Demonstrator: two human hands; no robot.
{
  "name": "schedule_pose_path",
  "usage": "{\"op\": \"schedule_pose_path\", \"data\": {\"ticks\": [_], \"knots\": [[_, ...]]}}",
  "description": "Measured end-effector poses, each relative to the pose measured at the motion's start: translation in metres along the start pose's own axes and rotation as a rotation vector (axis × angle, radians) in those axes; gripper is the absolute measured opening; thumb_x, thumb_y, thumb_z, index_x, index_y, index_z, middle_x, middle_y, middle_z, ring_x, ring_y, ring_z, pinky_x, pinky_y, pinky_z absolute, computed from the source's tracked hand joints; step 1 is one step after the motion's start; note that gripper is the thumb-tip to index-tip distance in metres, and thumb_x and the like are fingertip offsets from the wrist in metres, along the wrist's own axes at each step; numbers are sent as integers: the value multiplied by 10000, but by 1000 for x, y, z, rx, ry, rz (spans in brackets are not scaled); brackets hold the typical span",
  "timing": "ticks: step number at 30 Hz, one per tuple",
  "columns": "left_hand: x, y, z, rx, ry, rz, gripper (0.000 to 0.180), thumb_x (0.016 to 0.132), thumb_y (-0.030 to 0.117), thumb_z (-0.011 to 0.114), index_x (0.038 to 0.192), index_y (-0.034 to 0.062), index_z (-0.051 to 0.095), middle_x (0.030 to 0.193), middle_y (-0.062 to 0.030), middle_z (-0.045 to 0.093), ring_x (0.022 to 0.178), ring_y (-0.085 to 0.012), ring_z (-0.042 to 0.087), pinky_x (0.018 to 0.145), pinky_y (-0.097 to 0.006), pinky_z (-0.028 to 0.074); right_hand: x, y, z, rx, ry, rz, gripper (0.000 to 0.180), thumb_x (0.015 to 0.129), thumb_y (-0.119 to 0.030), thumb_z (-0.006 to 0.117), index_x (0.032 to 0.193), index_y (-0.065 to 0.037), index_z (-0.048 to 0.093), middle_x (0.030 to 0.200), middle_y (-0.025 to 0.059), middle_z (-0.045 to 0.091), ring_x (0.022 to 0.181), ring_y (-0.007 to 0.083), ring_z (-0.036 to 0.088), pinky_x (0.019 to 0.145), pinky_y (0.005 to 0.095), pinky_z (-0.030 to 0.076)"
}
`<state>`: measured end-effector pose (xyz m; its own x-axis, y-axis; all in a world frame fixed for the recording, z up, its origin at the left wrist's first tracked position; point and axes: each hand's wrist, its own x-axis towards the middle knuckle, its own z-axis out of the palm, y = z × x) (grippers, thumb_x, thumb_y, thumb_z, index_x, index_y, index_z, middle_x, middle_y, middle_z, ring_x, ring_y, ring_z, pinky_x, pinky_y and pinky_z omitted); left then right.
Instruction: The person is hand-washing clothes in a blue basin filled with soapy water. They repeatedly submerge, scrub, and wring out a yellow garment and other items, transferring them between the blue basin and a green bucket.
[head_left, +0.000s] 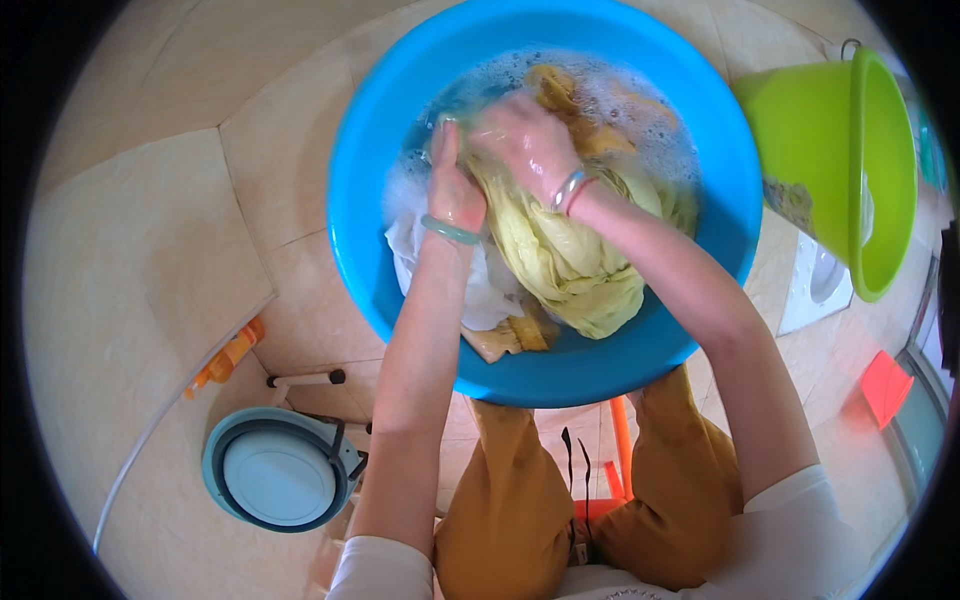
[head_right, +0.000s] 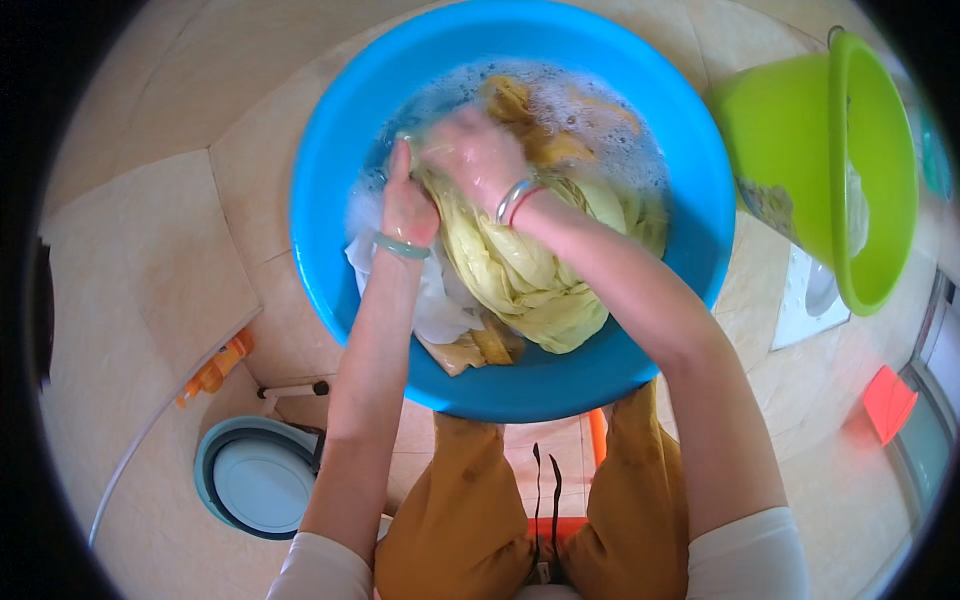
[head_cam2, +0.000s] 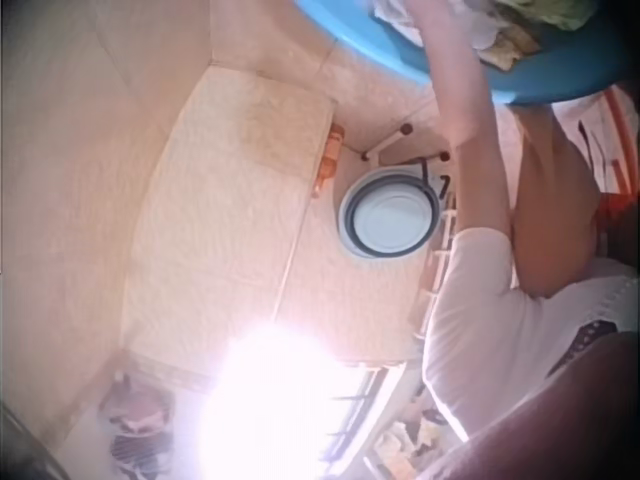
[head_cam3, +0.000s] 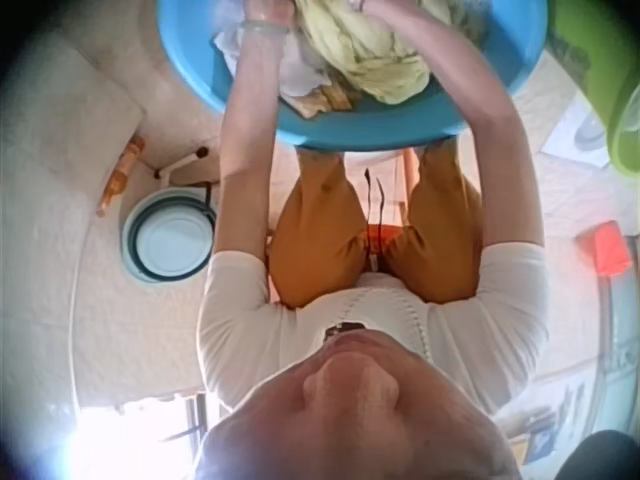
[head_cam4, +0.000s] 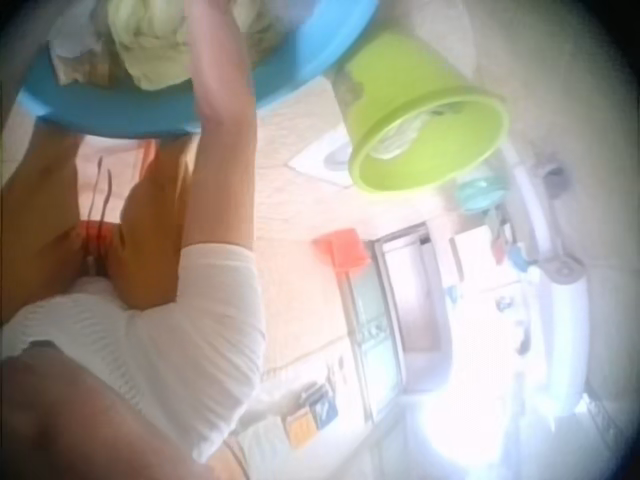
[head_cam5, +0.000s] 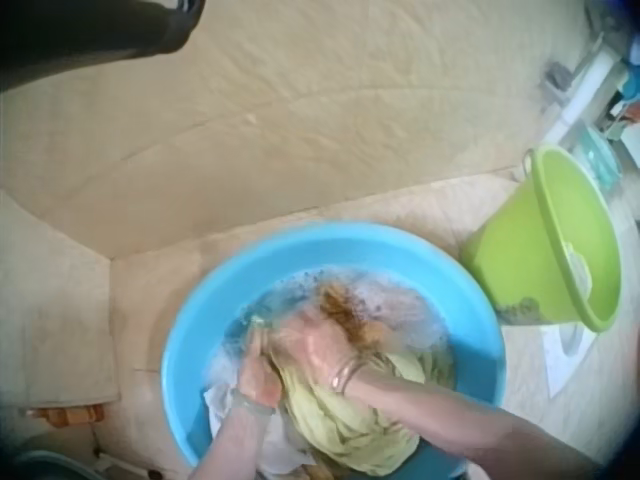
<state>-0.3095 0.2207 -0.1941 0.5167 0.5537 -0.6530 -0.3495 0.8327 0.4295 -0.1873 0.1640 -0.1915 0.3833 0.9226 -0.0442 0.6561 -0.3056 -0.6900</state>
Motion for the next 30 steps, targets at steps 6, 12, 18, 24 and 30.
{"op": "schedule_pose_path", "data": {"ticks": [6,12,18,24,30], "knots": [[-29,2,31,-197,-274,-252,502,913,579,528,1064,101,563,894,-24,570,730,-147,574,601,-269,498,-83,-79,-51,175,13,-493,116,747,-237,706,791,-177,617,913,11,530,788,199,569,599,321,494],[-35,-10,31,-193,-289,-196,611,834,705,524,1105,158,555,918,-17,550,812,-169,515,665,-321,463,-77,-109,-59,134,159,-550,189,689,-308,722,701,-168,595,909,12,511,758,162,559,543,311,479],[-61,-20,48,-92,-91,43,515,884,589,511,1115,131,562,1016,-33,587,937,-195,554,802,-344,477,-58,-103,-54,151,402,-523,191,674,-227,707,593,-157,549,750,-3,505,626,143,571,462,339,479],[-73,-25,57,-58,6,92,399,934,453,504,1122,107,568,1115,-52,617,1043,-216,584,921,-353,474,-28,-59,-49,168,221,-206,208,733,-289,639,597,-134,607,676,24,596,651,234,635,537,387,510],[-52,-1,51,44,159,48,363,973,395,462,1147,96,571,1104,-74,617,1060,-225,582,969,-369,449,8,8,-43,-11,72,135,341,901,-372,540,898,-58,673,938,134,651,810,336,645,686,441,529]]}}
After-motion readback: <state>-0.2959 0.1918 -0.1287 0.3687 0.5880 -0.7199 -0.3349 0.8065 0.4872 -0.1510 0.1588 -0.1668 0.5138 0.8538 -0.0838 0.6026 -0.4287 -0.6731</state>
